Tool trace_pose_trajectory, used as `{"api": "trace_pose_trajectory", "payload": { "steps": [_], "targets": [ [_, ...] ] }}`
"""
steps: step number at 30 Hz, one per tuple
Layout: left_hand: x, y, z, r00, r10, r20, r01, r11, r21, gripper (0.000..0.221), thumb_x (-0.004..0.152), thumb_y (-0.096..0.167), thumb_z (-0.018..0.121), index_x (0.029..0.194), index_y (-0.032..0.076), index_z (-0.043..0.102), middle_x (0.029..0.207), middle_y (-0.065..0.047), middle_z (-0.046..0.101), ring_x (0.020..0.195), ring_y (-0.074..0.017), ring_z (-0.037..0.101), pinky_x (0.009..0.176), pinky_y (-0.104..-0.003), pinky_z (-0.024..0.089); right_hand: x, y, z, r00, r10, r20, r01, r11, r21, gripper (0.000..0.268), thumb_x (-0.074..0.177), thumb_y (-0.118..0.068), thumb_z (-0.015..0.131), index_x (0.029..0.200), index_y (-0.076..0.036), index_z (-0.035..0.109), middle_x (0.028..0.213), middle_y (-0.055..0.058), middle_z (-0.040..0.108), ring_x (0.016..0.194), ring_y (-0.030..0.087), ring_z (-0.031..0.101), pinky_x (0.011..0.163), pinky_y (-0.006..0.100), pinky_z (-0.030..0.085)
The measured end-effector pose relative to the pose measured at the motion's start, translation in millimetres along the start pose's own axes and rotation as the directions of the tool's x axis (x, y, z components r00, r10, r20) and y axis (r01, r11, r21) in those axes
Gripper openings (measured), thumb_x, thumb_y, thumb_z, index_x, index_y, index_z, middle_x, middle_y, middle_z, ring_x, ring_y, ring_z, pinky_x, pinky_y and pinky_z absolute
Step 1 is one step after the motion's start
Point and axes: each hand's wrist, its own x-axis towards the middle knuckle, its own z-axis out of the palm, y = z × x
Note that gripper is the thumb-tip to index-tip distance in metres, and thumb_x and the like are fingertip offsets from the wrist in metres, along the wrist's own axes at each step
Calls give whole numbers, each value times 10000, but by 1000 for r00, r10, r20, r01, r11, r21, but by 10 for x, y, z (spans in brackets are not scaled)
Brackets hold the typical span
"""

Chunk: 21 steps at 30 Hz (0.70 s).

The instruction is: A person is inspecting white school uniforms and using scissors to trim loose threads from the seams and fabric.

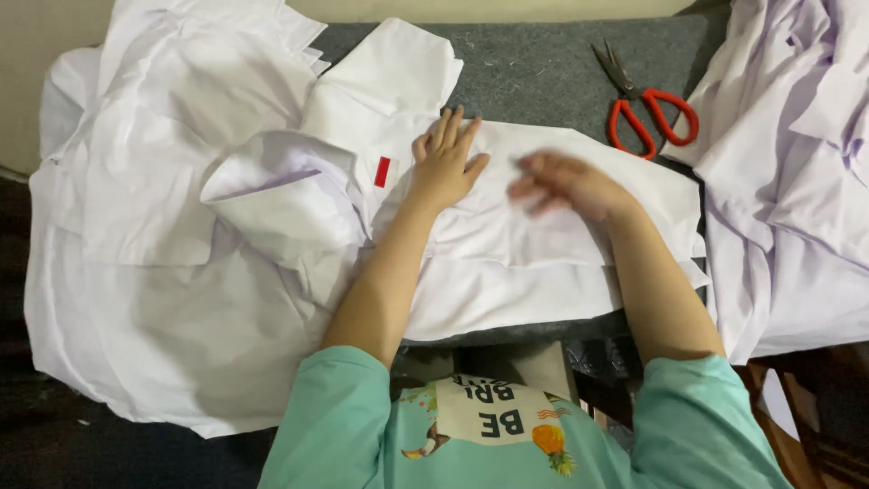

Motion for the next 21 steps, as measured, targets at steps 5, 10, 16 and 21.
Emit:
{"api": "trace_pose_trajectory", "payload": {
  "steps": [5, 10, 16, 21],
  "targets": [
    [4, -68, 15, 998, 1, -70, -2, 1000, -20, 634, 1077, 420, 509, 1618, 155, 313, 1710, -97, 218, 1595, -240, 104, 1211, -536, 111, 800, 778, -1263, 448, -756, -477, 534, 654, -535, 301, 1086, -1, 678, 1317, -56, 494, 1422, 206, 430, 1392, 354, 446, 1162, 473, 393],
    [11, -157, -243, 982, -102, -159, 97, 994, -43, 501, 1107, 397, 421, 1543, 152, 453, 1652, -101, 369, 1578, -276, 134, 1194, -644, 31, 222, 369, 319, 561, -828, -16, 506, 358, -785, 942, 1036, 44, 678, 1658, -57, -22, 1704, 291, 56, 1475, 532, 423, 1193, 671, 376],
    [235, -657, 73, 843, -75, -533, 117, 992, 47, 100, 1014, 257, 640, 1066, 234, 558, 1389, 21, 562, 1459, -358, 292, 1098, -698, 14, 107, 444, 289, 923, -253, 290, 289, -41, -957, 624, 1088, -582, 299, 1643, -297, 287, 1722, 78, 215, 1578, 326, 185, 1239, 605, 136],
    [263, -694, 122, 793, -126, -597, 179, 983, 30, 81, 1006, 227, 645, 1030, 222, 567, 1344, 27, 590, 1416, -322, 353, 1093, -703, 26, -19, 516, -677, 843, -509, -174, -204, -2, -979, 598, 1168, -573, 211, 1649, -262, 382, 1741, 152, 253, 1603, 440, 100, 1095, 856, -59]
  ]
}}
